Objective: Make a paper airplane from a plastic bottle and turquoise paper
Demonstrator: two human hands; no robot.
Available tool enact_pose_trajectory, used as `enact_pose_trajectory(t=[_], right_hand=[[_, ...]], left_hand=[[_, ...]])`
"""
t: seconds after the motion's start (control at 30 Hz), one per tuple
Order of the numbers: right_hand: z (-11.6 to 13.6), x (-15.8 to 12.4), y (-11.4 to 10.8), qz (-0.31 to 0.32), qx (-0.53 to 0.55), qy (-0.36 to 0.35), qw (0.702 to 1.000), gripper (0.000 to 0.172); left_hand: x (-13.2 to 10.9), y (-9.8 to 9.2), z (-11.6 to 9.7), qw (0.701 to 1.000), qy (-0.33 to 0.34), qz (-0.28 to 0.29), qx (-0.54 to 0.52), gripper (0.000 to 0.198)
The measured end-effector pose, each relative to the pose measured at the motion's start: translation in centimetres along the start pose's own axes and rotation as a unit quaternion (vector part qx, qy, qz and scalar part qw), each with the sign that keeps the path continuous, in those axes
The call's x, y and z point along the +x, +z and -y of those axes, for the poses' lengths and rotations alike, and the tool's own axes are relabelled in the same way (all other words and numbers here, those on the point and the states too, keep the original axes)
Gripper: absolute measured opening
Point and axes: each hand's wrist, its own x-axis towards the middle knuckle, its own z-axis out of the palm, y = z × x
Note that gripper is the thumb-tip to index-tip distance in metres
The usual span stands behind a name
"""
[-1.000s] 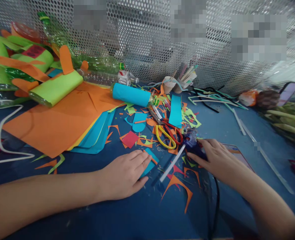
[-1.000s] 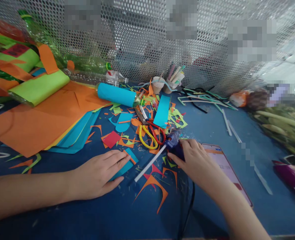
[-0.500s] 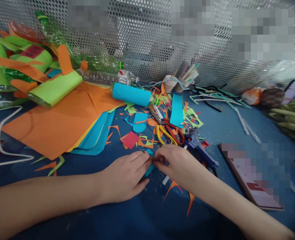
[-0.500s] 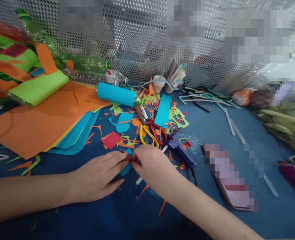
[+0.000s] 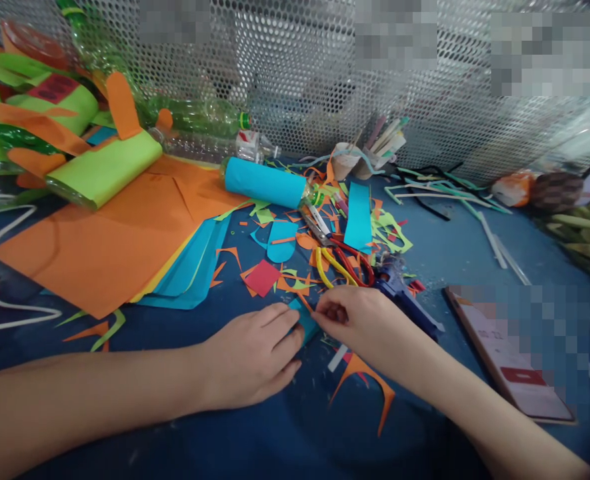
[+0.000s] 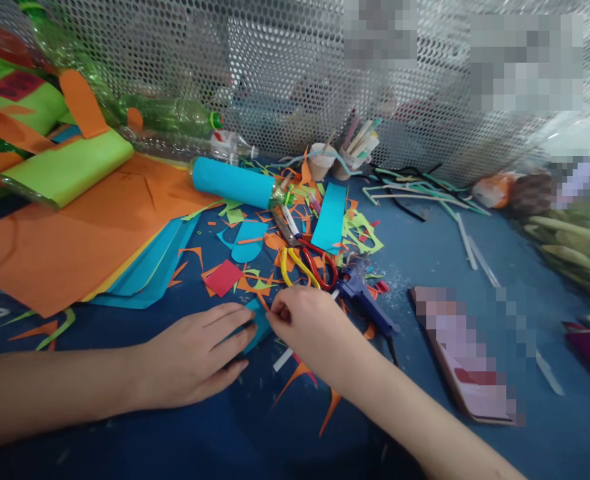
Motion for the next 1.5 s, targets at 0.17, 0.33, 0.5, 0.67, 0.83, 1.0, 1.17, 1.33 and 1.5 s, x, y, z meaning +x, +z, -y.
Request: enact_pose_trajectory(t=[0.17, 0.33, 0.5, 0.67, 0.83, 1.0, 1.17, 1.33, 1.5], right_hand=[[0.0, -0.1, -0.2, 0.0, 0.004, 0.012, 1.0, 0.011], [-0.1, 0.2, 0.1, -0.011, -0.011, 0.013, 1.0, 0.01], [0.0, 0.5, 0.5, -0.006, -0.003, 0.011, 1.0, 0.011], [-0.3, 0.2, -0.2, -0.005, 0.042, 0.021, 0.999, 0.012], [-0.6, 0.0, -1.0, 0.02, 0.107, 0.032, 0.994, 0.016], [-0.5, 0.2, -1.6, 0.03, 0.162, 0.061, 0.984, 0.018], [-0.7, -0.1, -0.9, 0.05, 0.095, 0.043, 0.993, 0.014], [-0.8, 0.1, 0.0, 0.037, 0.067, 0.032, 0.997, 0.013], [-0.7, 0.5, 0.2, 0.039, 0.049, 0.036, 0.997, 0.014]], left_hand=[[0.0, 0.0, 0.0, 1.0, 0.005, -0.001, 0.004, 0.033], [0.1, 0.0, 0.0, 1.0, 0.005, -0.005, 0.01, 0.032], [0.0, -0.1, -0.1, 1.0, 0.004, -0.003, 0.011, 0.031], [0.1, -0.1, 0.0, 1.0, 0.002, -0.01, 0.008, 0.032], [0.0, 0.1, 0.0, 1.0, 0.004, -0.001, 0.007, 0.032], [0.0, 0.2, 0.0, 1.0, -0.009, 0.008, 0.002, 0.039], [0.0, 0.1, 0.0, 1.0, -0.006, 0.013, 0.007, 0.037], [0.2, 0.0, 0.0, 1.0, 0.002, -0.001, 0.019, 0.036], [0.2, 0.0, -0.1, 1.0, 0.001, -0.003, 0.023, 0.036]])
